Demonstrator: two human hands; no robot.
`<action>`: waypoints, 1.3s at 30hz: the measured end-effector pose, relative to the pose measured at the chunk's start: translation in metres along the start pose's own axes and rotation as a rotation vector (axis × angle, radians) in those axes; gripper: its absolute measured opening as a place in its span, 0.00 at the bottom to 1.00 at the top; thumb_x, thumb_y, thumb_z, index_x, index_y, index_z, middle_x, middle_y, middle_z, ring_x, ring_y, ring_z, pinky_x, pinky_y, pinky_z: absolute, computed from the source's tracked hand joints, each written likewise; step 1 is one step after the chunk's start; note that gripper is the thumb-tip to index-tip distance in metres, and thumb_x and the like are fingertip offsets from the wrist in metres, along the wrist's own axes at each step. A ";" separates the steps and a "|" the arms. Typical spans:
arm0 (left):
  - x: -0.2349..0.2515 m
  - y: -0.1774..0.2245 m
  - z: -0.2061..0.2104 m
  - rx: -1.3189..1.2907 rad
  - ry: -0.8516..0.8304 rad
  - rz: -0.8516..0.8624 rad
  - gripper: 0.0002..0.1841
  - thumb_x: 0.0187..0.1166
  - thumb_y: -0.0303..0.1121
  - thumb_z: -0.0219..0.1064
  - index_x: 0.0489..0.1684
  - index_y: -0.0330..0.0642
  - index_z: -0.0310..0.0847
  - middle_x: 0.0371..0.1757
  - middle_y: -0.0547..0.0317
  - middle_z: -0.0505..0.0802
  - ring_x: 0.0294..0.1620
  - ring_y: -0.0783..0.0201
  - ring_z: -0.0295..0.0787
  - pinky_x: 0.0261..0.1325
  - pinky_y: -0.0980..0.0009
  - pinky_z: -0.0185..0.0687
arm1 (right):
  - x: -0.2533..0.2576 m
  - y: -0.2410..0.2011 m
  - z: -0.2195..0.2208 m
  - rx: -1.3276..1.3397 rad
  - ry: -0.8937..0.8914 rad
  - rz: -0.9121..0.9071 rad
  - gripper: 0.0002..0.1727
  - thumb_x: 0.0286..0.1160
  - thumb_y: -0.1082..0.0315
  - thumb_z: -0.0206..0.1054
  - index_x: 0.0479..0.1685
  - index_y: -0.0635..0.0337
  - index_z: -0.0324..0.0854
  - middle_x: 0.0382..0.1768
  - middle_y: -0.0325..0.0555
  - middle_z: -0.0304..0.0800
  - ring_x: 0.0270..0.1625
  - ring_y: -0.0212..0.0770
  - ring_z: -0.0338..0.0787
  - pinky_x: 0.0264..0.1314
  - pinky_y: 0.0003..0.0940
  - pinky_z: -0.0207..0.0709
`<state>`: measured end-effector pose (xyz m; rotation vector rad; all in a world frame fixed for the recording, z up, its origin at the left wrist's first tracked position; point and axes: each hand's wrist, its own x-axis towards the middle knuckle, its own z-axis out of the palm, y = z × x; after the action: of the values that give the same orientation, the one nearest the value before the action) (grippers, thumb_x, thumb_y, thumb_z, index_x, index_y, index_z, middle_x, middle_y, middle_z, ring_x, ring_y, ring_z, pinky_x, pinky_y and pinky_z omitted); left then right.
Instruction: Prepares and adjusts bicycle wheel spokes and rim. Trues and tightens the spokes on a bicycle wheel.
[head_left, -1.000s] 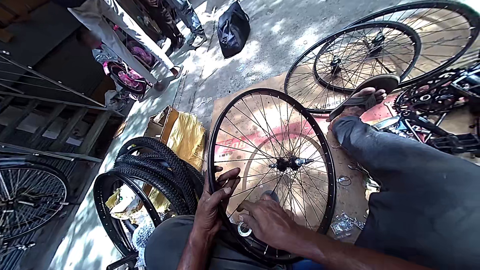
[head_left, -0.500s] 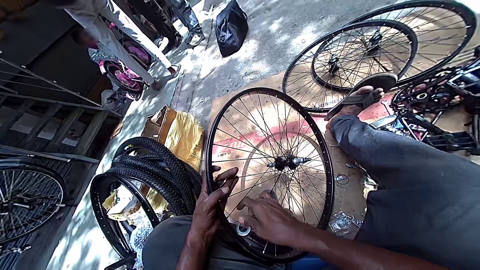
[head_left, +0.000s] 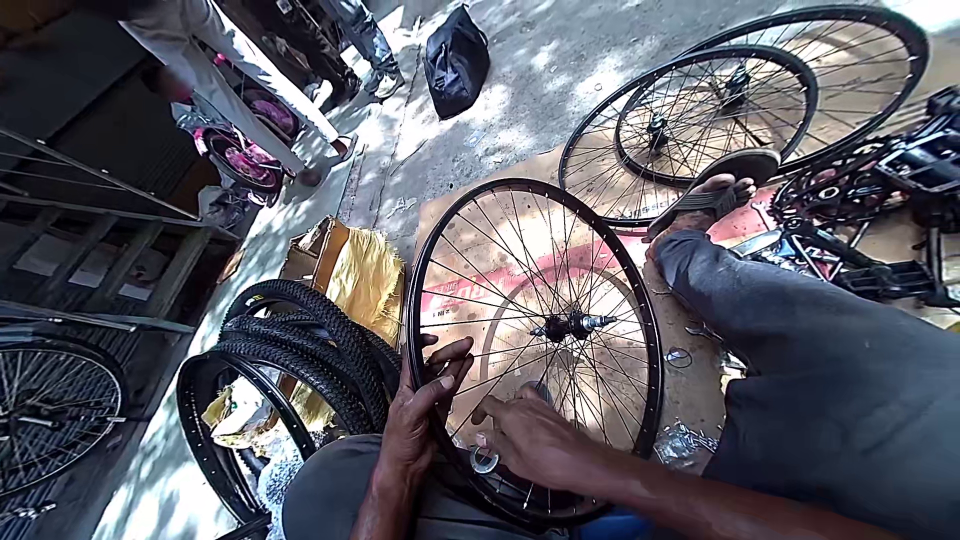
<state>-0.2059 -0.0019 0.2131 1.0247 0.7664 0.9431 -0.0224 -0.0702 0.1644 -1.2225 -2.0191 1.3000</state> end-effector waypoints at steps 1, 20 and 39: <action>0.000 0.000 0.001 0.002 0.002 0.000 0.27 0.78 0.22 0.62 0.77 0.49 0.63 0.77 0.37 0.81 0.76 0.40 0.80 0.81 0.49 0.71 | 0.000 -0.004 0.009 -0.024 0.097 0.044 0.21 0.91 0.47 0.50 0.63 0.50 0.80 0.33 0.44 0.88 0.43 0.45 0.87 0.71 0.48 0.67; 0.000 -0.001 -0.001 -0.012 -0.002 0.014 0.29 0.77 0.22 0.64 0.77 0.50 0.63 0.76 0.37 0.82 0.75 0.40 0.81 0.81 0.49 0.71 | 0.003 0.007 -0.005 0.045 -0.084 -0.089 0.30 0.93 0.43 0.42 0.55 0.53 0.86 0.38 0.45 0.90 0.51 0.43 0.87 0.81 0.52 0.56; 0.008 0.006 0.004 0.120 0.100 0.027 0.26 0.85 0.34 0.63 0.81 0.47 0.62 0.78 0.37 0.79 0.75 0.37 0.81 0.77 0.45 0.78 | -0.001 0.013 -0.014 0.019 -0.126 -0.245 0.20 0.81 0.45 0.67 0.57 0.50 0.87 0.50 0.46 0.88 0.52 0.47 0.85 0.70 0.55 0.63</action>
<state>-0.2008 0.0056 0.2193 1.1001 0.9033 0.9870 -0.0061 -0.0620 0.1587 -0.8706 -2.1595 1.2991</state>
